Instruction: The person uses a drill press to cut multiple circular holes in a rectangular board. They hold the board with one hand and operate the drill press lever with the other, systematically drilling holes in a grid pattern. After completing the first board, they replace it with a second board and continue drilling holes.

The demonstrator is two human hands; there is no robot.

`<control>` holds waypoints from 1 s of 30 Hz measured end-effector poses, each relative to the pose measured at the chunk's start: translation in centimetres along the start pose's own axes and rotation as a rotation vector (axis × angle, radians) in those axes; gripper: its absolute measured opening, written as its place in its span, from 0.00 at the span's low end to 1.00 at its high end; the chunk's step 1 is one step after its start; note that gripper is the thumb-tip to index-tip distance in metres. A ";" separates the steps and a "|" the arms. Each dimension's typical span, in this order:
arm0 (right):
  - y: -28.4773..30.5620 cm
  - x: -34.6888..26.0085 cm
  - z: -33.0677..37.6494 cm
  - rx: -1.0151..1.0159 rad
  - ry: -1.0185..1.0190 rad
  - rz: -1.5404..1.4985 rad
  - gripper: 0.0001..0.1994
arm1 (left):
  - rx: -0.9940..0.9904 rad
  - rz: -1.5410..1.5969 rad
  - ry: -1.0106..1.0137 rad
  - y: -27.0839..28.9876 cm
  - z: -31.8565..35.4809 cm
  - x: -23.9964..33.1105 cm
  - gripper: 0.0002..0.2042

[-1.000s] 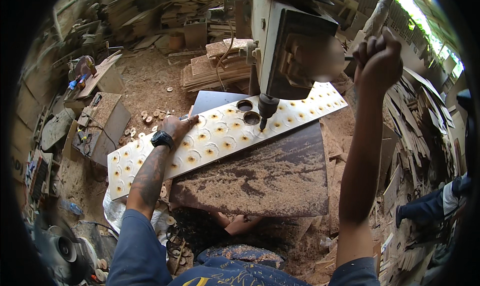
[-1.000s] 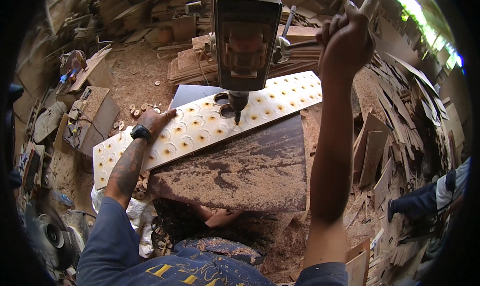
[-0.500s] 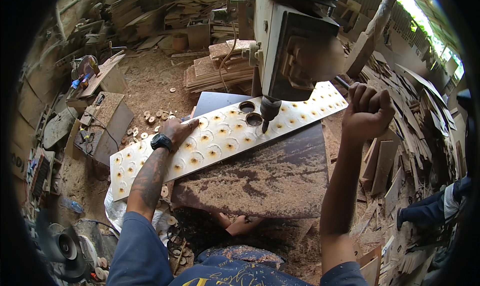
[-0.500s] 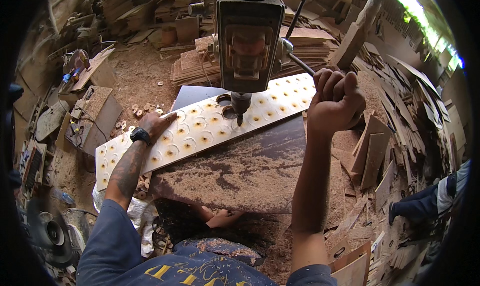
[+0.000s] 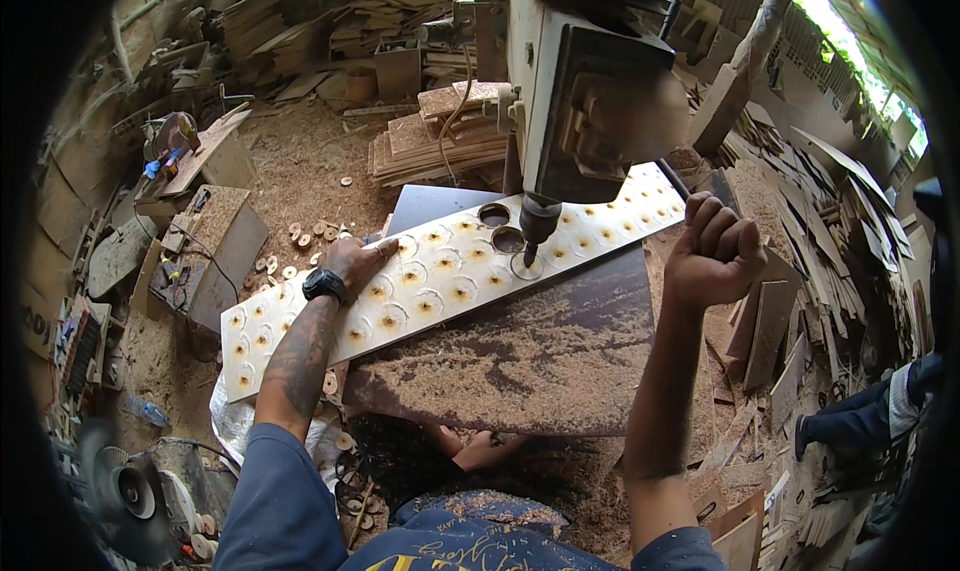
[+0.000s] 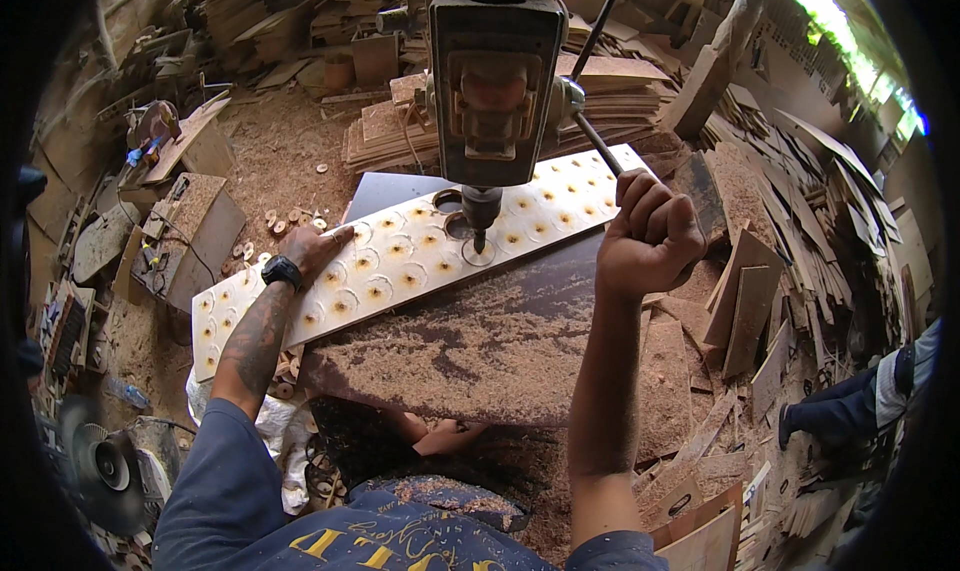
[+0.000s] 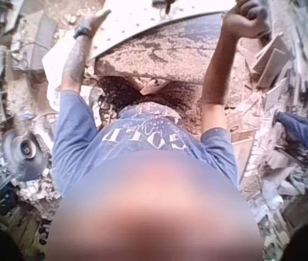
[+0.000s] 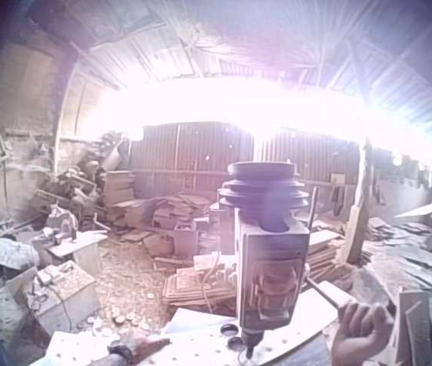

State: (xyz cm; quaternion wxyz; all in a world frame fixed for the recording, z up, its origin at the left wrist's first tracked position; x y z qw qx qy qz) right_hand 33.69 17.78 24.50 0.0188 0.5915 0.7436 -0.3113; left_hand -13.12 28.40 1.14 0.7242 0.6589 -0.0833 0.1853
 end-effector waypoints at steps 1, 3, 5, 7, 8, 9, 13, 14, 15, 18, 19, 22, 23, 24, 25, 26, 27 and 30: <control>0.2 0.1 0.1 0.016 -0.004 -0.005 0.21 | -0.004 -0.002 -0.002 0.0 0.0 0.0 0.47; 0.1 0.0 0.4 -0.003 0.030 0.007 0.21 | 0.007 0.005 0.003 0.0 0.0 0.0 0.47; 0.3 0.1 0.8 0.000 0.046 0.011 0.21 | 0.009 0.009 0.007 -0.2 0.0 -0.1 0.47; 0.6 0.1 1.1 0.016 0.053 0.015 0.22 | 0.005 0.012 0.009 -0.2 -0.1 -0.2 0.46; 0.5 0.1 1.2 -0.003 0.057 0.011 0.22 | 0.009 0.010 -0.013 -0.1 -0.2 0.0 0.46; 0.5 0.1 1.4 -0.010 0.060 0.011 0.22 | 0.014 0.008 -0.035 0.0 -0.2 0.2 0.46; 0.8 0.2 1.7 -0.009 0.064 0.024 0.23 | -0.007 0.017 0.010 0.1 0.3 0.1 0.46; 0.7 0.2 1.8 -0.026 0.070 0.012 0.23 | -0.002 0.018 0.010 0.3 0.4 0.2 0.46; 0.7 0.2 1.8 -0.027 0.069 -0.003 0.23 | 0.003 0.020 0.009 0.3 0.5 0.3 0.45; 0.7 0.2 1.9 -0.030 0.077 -0.004 0.23 | 0.003 0.036 0.019 0.3 0.7 0.3 0.45; 0.8 0.2 2.0 -0.022 0.081 0.001 0.23 | 0.003 0.039 0.030 0.3 0.7 0.2 0.45; 0.7 0.1 2.0 -0.022 0.072 0.012 0.23 | -0.011 0.055 0.041 0.0 0.5 -0.1 0.44; 0.4 0.0 2.0 -0.044 0.083 0.023 0.23 | -0.004 0.054 0.025 0.0 0.4 0.0 0.44; 0.3 -0.1 1.9 -0.046 0.085 0.034 0.23 | 0.006 0.049 0.019 0.0 0.4 0.0 0.44; 0.2 -0.2 1.8 -0.040 0.086 0.046 0.24 | 0.015 0.044 0.013 0.0 0.3 -0.1 0.44; 0.1 -0.2 1.6 -0.047 0.080 0.035 0.24 | 0.015 0.044 0.010 0.0 0.3 -0.1 0.44; 0.0 -0.2 1.3 -0.047 0.072 0.024 0.24 | 0.015 0.044 0.007 -0.1 0.3 -0.1 0.44; -0.3 -0.2 0.3 -0.021 0.042 -0.002 0.24 | 0.032 0.048 0.004 -0.1 0.6 -0.1 0.44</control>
Point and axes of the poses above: each hand's wrist, its own z-axis away from the middle knuckle, its own y-axis out of the back of the hand, x = y × z, the point moved 9 cm from there along -z, towards the middle knuckle, and after that the axes turned 7 degrees about -y, right-handed, at the moved point
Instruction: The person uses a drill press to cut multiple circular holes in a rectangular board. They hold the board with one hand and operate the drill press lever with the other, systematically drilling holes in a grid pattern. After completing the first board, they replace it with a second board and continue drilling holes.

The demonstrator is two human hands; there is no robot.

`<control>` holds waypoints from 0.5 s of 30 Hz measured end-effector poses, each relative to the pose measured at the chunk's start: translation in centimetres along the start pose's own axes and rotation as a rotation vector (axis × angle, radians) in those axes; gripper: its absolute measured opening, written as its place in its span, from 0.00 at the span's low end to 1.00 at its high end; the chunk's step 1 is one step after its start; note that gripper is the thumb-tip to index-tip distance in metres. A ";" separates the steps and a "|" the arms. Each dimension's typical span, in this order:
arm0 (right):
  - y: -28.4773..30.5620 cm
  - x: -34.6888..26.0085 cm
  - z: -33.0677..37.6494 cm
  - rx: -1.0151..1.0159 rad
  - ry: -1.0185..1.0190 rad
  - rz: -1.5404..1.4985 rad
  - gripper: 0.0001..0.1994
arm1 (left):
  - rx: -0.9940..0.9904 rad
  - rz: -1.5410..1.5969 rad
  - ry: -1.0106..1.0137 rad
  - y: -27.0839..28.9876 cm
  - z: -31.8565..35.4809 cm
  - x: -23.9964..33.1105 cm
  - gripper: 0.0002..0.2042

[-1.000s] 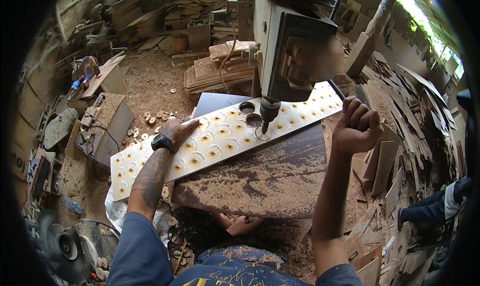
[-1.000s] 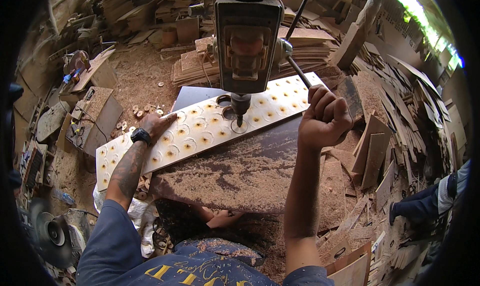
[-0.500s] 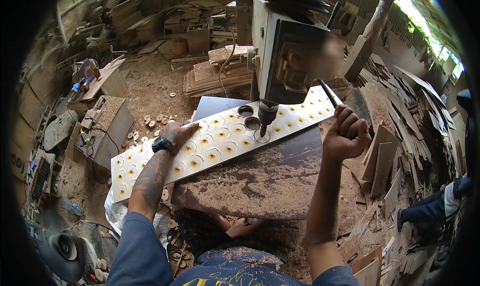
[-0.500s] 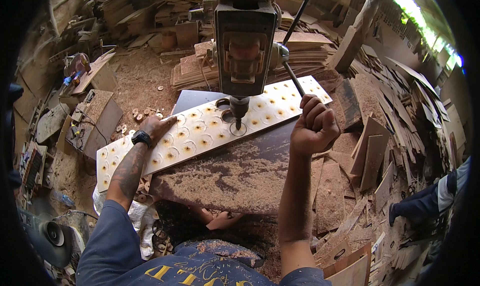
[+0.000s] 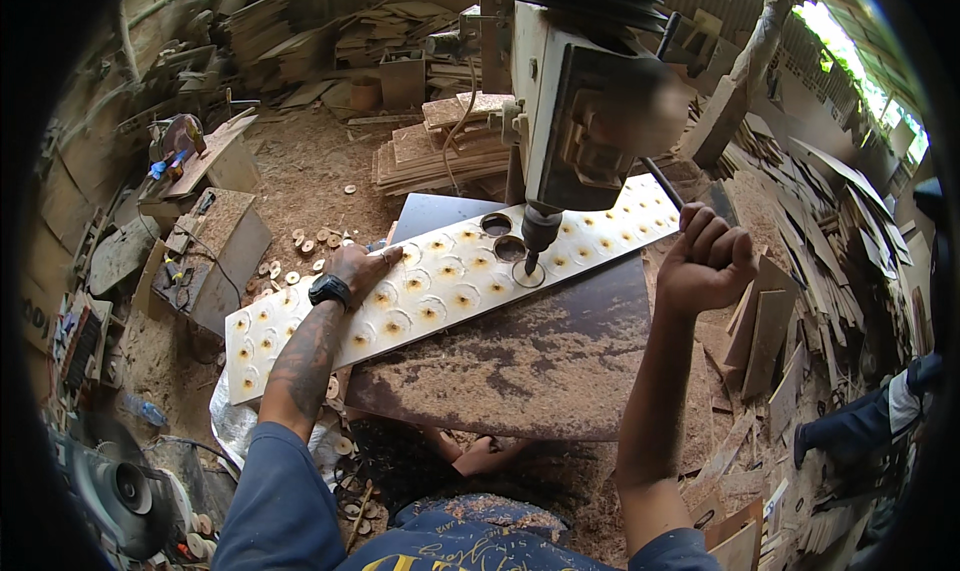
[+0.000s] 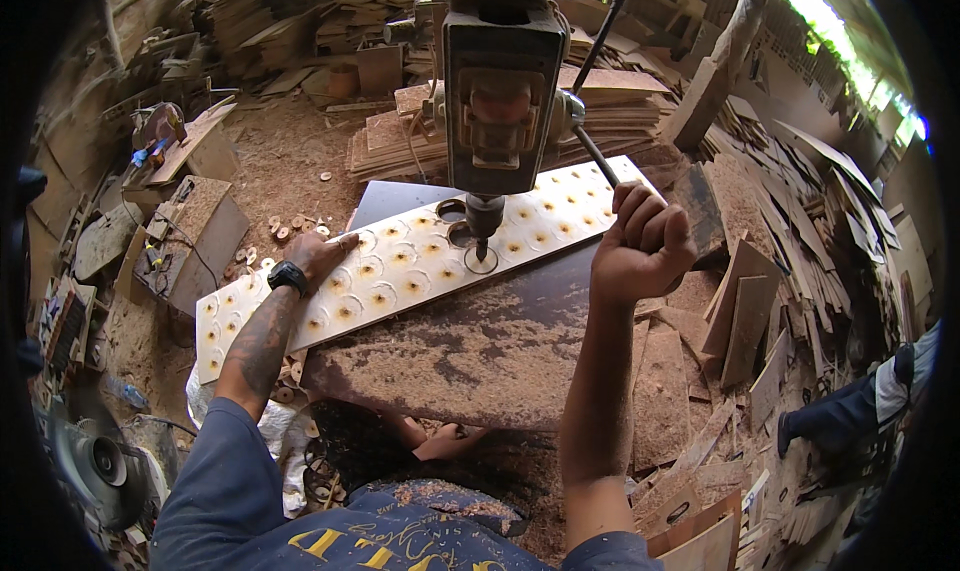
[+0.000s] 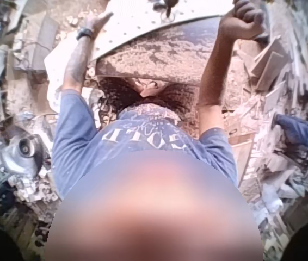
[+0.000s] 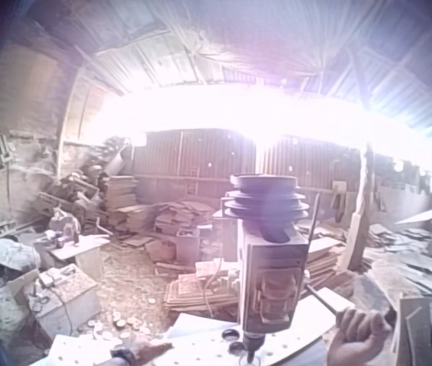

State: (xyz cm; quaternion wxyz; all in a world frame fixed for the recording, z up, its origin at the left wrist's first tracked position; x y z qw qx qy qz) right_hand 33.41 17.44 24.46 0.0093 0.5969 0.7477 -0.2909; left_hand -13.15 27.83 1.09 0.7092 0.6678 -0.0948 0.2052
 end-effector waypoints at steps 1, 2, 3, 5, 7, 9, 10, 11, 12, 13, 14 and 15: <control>0.1 0.1 -0.4 0.030 -0.018 -0.006 0.24 | 0.010 -0.011 0.008 0.1 0.1 0.0 0.45; 0.1 0.2 -0.9 0.052 -0.029 -0.021 0.23 | 0.013 -0.005 -0.009 0.1 0.2 0.2 0.45; -0.2 0.2 -1.2 0.042 -0.031 -0.032 0.23 | 0.022 -0.011 -0.017 0.2 0.3 0.3 0.45; -0.3 0.3 -1.8 0.078 -0.064 -0.058 0.24 | -0.011 -0.024 -0.003 0.1 0.5 0.2 0.46; -0.7 0.3 -2.4 0.076 -0.067 -0.056 0.24 | -0.081 -0.043 0.043 -0.4 0.6 -0.4 0.47; -0.6 0.2 -2.8 0.113 -0.076 -0.045 0.24 | -0.081 -0.068 0.010 -0.6 0.5 -0.3 0.48; -1.1 0.0 -3.1 0.075 -0.062 -0.034 0.24 | -0.070 -0.093 0.005 -0.7 0.5 -0.4 0.49; -1.3 -0.1 -3.4 0.064 -0.056 -0.024 0.23 | -0.022 -0.071 -0.026 -0.6 0.5 -0.3 0.48; -1.4 -0.1 -3.7 0.079 -0.055 -0.015 0.23 | 0.029 -0.057 -0.050 -0.5 0.5 -0.2 0.48; -1.6 -0.2 -4.0 0.079 -0.050 -0.003 0.23 | 0.054 -0.054 -0.055 -0.5 0.5 -0.3 0.48; -1.6 -0.3 -4.2 0.102 -0.051 0.008 0.23 | 0.064 -0.083 -0.067 -0.6 0.4 -0.4 0.48; -1.6 -0.3 -4.5 0.133 -0.051 0.019 0.23 | 0.065 -0.073 -0.067 -0.8 0.3 -0.6 0.48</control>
Point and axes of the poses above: each hand's wrist, its own z-axis away from the middle knuckle, its own y-axis out of the back of the hand, x = y × z, the point moved 9 cm from there along -z, towards the middle knuckle, and after that the axes turned 7 degrees about -y, right-handed, at the moved point
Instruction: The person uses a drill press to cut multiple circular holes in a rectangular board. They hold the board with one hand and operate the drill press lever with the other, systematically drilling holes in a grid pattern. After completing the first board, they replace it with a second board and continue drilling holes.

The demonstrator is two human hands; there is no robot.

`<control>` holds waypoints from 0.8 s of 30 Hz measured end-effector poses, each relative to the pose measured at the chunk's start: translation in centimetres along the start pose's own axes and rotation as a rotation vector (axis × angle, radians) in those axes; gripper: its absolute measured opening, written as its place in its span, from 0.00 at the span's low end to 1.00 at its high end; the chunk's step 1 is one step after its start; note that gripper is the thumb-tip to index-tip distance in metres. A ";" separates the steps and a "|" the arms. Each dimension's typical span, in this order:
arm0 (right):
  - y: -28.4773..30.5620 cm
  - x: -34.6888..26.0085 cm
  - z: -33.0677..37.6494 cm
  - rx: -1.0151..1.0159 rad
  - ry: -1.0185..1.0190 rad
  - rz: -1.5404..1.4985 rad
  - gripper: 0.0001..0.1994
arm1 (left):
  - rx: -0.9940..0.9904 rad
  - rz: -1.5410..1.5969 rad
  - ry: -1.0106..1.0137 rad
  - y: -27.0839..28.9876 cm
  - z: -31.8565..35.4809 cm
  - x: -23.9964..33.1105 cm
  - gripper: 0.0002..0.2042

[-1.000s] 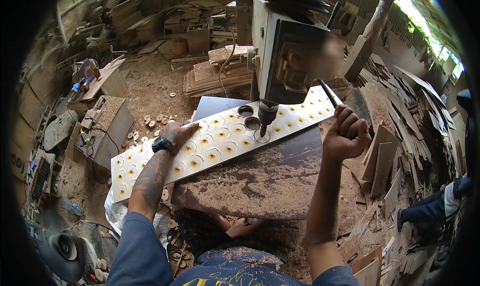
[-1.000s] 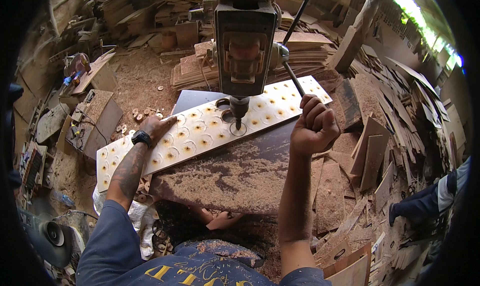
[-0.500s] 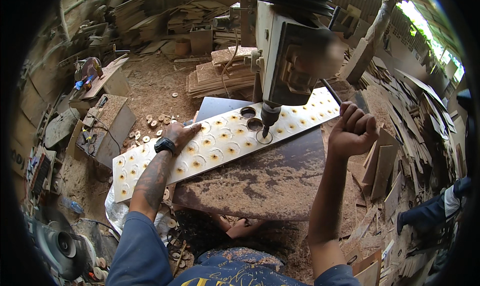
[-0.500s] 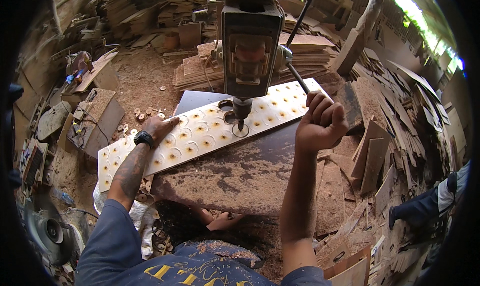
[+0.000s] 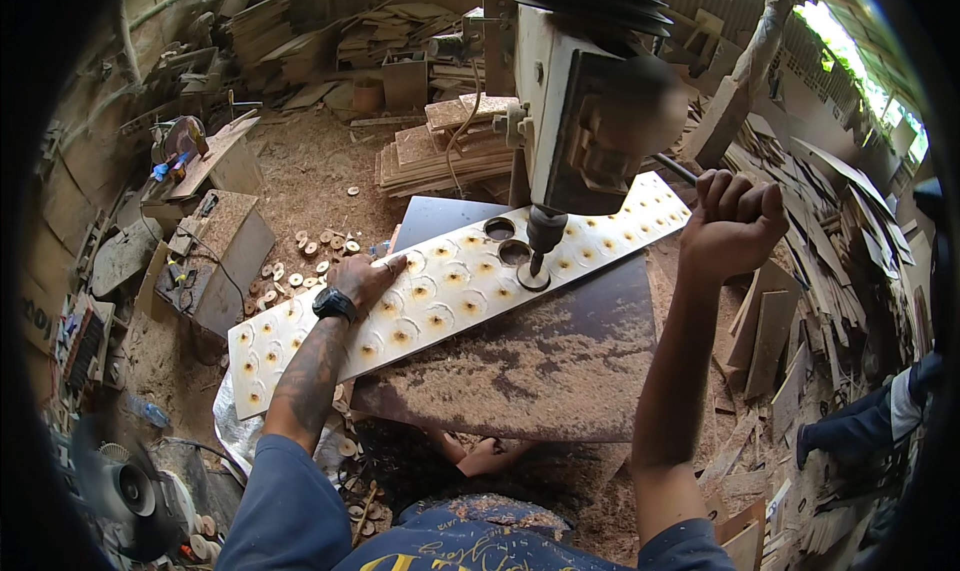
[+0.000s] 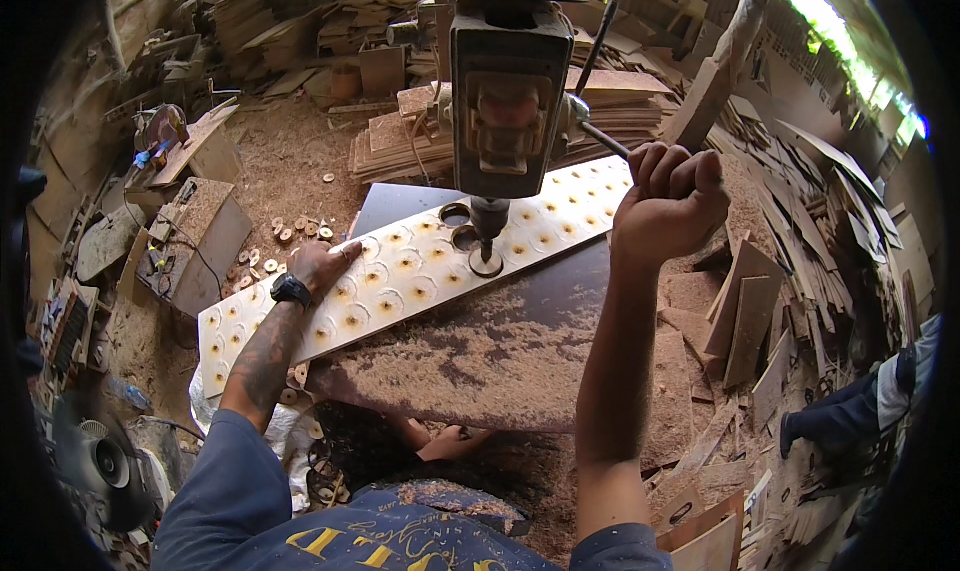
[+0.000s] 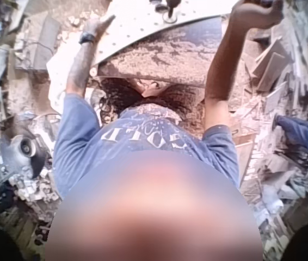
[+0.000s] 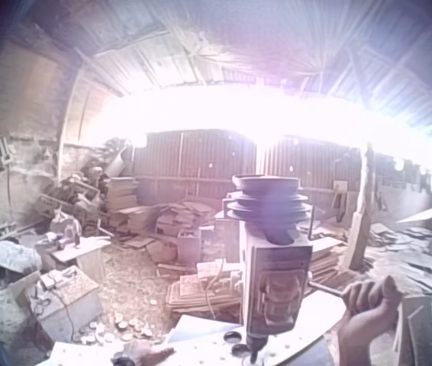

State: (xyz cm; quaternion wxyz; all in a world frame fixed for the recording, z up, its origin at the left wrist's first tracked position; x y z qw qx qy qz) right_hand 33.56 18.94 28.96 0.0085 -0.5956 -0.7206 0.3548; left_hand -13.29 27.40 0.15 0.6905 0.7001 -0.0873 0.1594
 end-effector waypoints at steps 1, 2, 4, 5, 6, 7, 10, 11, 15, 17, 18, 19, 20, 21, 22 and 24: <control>-0.3 -0.1 -0.3 0.005 -0.007 0.008 0.23 | -0.005 0.003 0.009 -0.2 0.0 -0.2 0.48; -0.5 -0.1 -0.7 0.018 -0.013 0.017 0.23 | 0.006 0.003 0.018 -0.3 0.0 -0.4 0.47; -0.9 -0.2 -1.6 0.057 -0.025 0.037 0.23 | 0.015 -0.015 -0.006 -0.4 -0.1 -0.3 0.47; -1.1 -0.2 -2.1 0.083 -0.030 0.048 0.23 | 0.028 -0.025 -0.018 -0.2 -0.1 -0.2 0.47; -1.4 -0.3 -2.5 0.095 -0.022 0.072 0.23 | 0.021 -0.018 -0.010 -0.3 -0.1 -0.2 0.47; -1.9 -0.2 -3.0 0.079 -0.048 0.047 0.23 | 0.013 -0.011 -0.002 -0.3 -0.1 -0.2 0.47; -2.1 0.1 -4.4 0.166 -0.083 0.084 0.23 | -0.028 -0.011 0.023 -0.3 0.4 -0.1 0.47; -2.6 0.2 -4.8 0.146 -0.081 0.080 0.23 | -0.020 -0.010 0.024 0.0 0.6 -0.1 0.47; -3.0 0.7 -5.8 0.214 -0.162 0.094 0.23 | -0.054 -0.013 0.072 0.1 1.7 -0.5 0.46; -3.2 0.7 -5.8 0.179 -0.232 0.105 0.22 | -0.048 0.042 0.063 0.4 1.3 -0.5 0.46; -3.0 0.6 -5.8 0.191 -0.258 0.123 0.22 | -0.041 0.035 0.063 0.6 0.8 -0.5 0.46; -2.9 0.7 -5.8 0.197 -0.257 0.137 0.22 | -0.033 0.044 0.066 0.7 0.4 -0.6 0.46; -2.6 0.6 -5.6 0.200 -0.258 0.110 0.22 | -0.024 0.060 0.066 0.9 0.1 -0.6 0.46; -2.3 0.6 -5.2 0.180 -0.253 0.096 0.22 | -0.046 0.070 0.084 0.5 0.0 -0.7 0.46; -2.2 0.6 -4.9 0.138 -0.237 0.084 0.22 | -0.037 0.077 0.057 0.7 -0.2 -0.5 0.46; -1.2 0.5 -3.7 0.110 -0.172 0.056 0.22 | -0.025 0.042 0.050 1.0 -0.6 -0.1 0.46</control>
Point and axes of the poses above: each hand's wrist, its own z-axis away from the middle knuckle, its own y-axis out of the back of the hand, x = y × z, the point moved 9 cm from there along -z, towards the middle knuckle, and after that the axes turned 7 degrees about -y, right-handed, at the moved point
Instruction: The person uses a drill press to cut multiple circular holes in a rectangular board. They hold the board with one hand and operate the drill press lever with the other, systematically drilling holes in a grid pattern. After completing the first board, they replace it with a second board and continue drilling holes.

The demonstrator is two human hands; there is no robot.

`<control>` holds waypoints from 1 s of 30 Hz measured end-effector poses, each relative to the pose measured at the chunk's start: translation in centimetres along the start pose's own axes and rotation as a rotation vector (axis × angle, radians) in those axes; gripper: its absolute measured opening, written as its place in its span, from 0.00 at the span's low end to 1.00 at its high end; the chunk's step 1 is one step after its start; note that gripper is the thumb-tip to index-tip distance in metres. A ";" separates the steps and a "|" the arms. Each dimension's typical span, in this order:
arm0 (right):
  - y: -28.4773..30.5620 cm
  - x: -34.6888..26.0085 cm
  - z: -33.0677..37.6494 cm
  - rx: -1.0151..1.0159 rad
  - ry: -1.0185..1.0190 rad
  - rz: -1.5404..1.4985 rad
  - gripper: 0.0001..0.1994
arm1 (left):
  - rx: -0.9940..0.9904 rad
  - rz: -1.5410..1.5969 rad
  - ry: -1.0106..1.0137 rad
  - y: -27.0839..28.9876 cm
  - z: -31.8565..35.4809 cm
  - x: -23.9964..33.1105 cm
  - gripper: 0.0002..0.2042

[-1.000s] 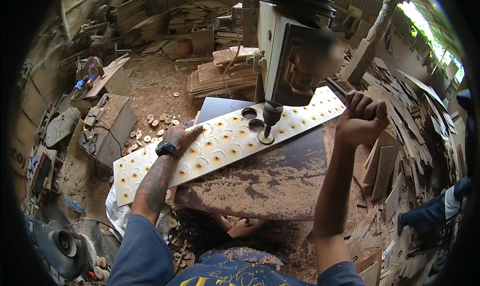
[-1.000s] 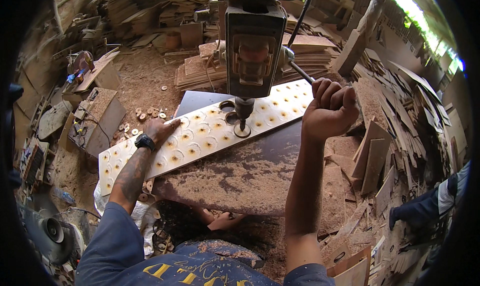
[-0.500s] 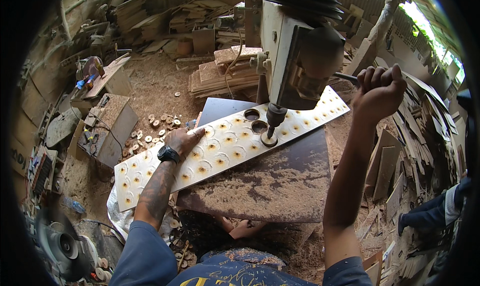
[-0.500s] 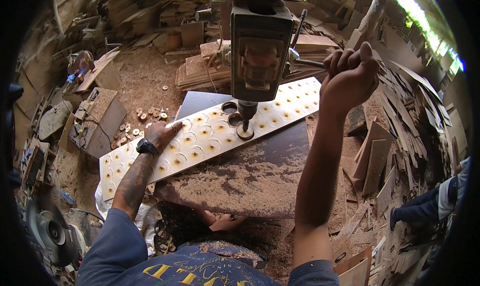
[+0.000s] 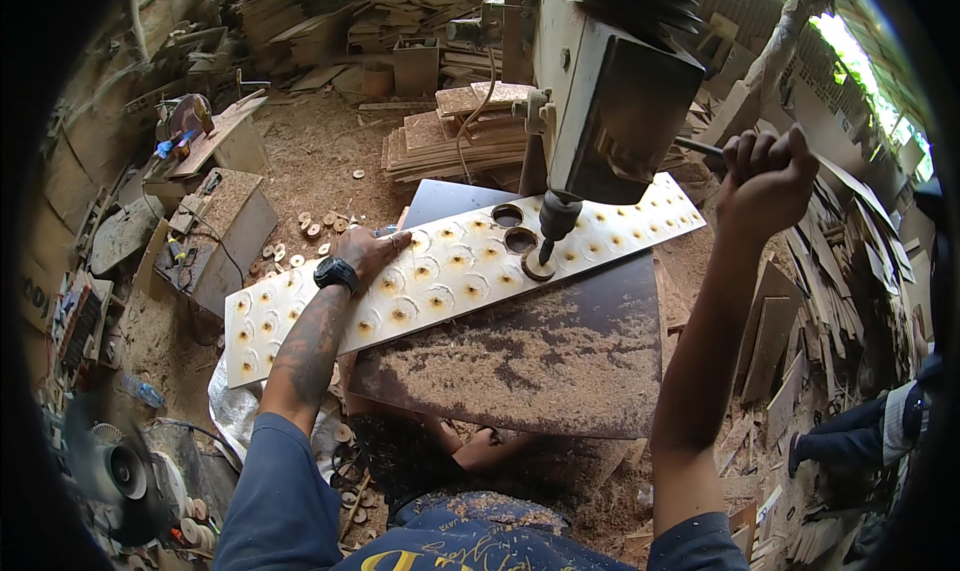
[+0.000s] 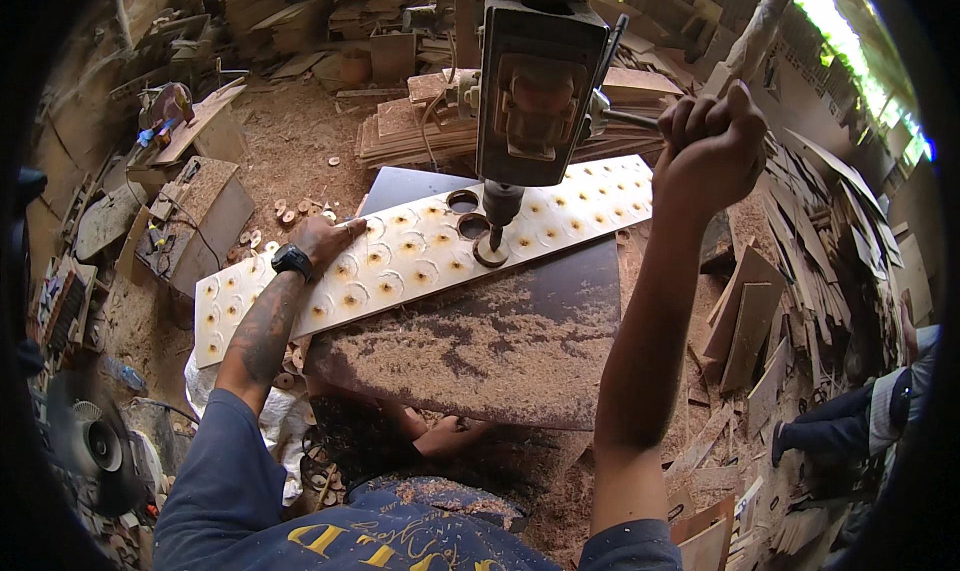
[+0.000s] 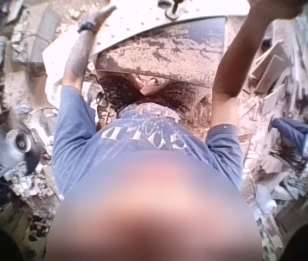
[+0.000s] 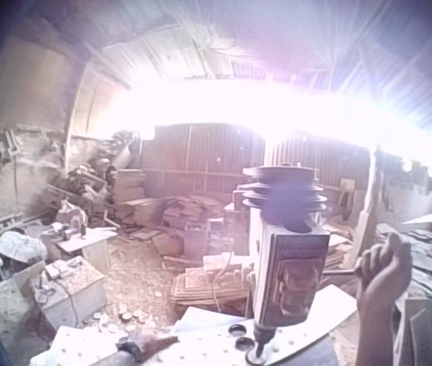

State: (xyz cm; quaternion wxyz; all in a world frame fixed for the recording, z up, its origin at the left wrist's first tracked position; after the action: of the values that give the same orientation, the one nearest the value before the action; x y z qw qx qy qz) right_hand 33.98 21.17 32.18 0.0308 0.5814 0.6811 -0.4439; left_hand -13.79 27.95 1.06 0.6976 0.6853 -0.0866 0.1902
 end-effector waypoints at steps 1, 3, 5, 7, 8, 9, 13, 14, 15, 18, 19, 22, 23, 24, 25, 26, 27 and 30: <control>0.6 0.0 0.7 -0.025 0.043 -0.012 0.22 | -0.004 0.010 -0.011 0.0 -0.1 0.3 0.46; 1.5 0.3 2.3 -0.113 0.094 -0.043 0.22 | -0.021 0.029 -0.025 0.0 -0.1 0.9 0.47; 2.4 0.6 3.9 -0.192 0.152 -0.060 0.23 | -0.082 -0.002 0.019 -0.3 0.0 0.8 0.47; 3.4 1.1 5.5 -0.226 0.205 -0.074 0.24 | -0.121 -0.020 0.036 -0.5 0.0 0.6 0.49; 3.4 1.1 6.2 -0.282 0.234 -0.052 0.23 | -0.122 -0.018 0.043 -0.6 0.1 0.4 0.50; 3.8 1.4 6.8 -0.272 0.240 -0.041 0.23 | -0.121 -0.014 0.050 -0.6 0.1 0.2 0.50; 4.8 2.1 7.8 -0.222 0.222 -0.069 0.22 | -0.141 -0.027 0.046 -1.2 0.3 -0.1 0.52; 4.7 2.2 7.8 -0.226 0.210 -0.086 0.22 | -0.133 -0.036 0.051 -1.2 0.4 -0.2 0.52; 4.7 2.2 7.6 -0.230 0.203 -0.100 0.22 | -0.123 -0.044 0.055 -1.2 0.5 -0.2 0.52; 4.4 2.2 7.1 -0.228 0.202 -0.088 0.22 | -0.112 -0.053 0.039 -1.3 0.6 -0.1 0.52; 4.5 2.2 7.0 -0.209 0.198 -0.074 0.22 | -0.125 -0.038 0.046 -1.5 0.7 -0.2 0.52; 4.0 1.9 6.5 -0.224 0.204 -0.057 0.23 | -0.053 -0.041 0.019 -1.6 1.0 -0.3 0.48; 3.7 1.8 6.4 -0.241 0.202 -0.065 0.23 | -0.004 -0.051 -0.001 -1.4 0.9 -0.2 0.47; 3.6 1.7 6.1 -0.235 0.195 -0.076 0.23 | 0.044 -0.063 -0.027 -1.2 0.9 0.0 0.46; 3.6 1.7 5.8 -0.208 0.189 -0.082 0.23 | 0.037 -0.061 -0.004 -1.4 0.8 -0.3 0.45; 3.2 1.5 5.5 -0.225 0.191 -0.084 0.23 | 0.041 -0.071 -0.016 -1.5 0.7 -0.2 0.45; 3.0 1.4 5.3 -0.221 0.193 -0.082 0.23 | 0.048 -0.074 -0.027 -1.5 0.7 -0.2 0.45; 2.3 1.0 4.3 -0.207 0.188 -0.068 0.24 | 0.000 -0.053 0.000 -1.7 0.8 -0.4 0.45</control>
State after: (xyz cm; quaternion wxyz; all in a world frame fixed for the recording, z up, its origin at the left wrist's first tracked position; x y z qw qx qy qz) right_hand 33.48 18.99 27.70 0.0117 0.5909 0.7424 -0.3155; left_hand -13.42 27.14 -0.63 0.7023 0.6875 -0.0685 0.1716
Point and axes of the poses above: each hand's wrist, its own z-axis away from the middle knuckle, its own y-axis out of the back of the hand, x = y × z, the point moved 9 cm from there along -z, towards the middle knuckle, and after that the axes turned 7 degrees about -y, right-handed, at the moved point
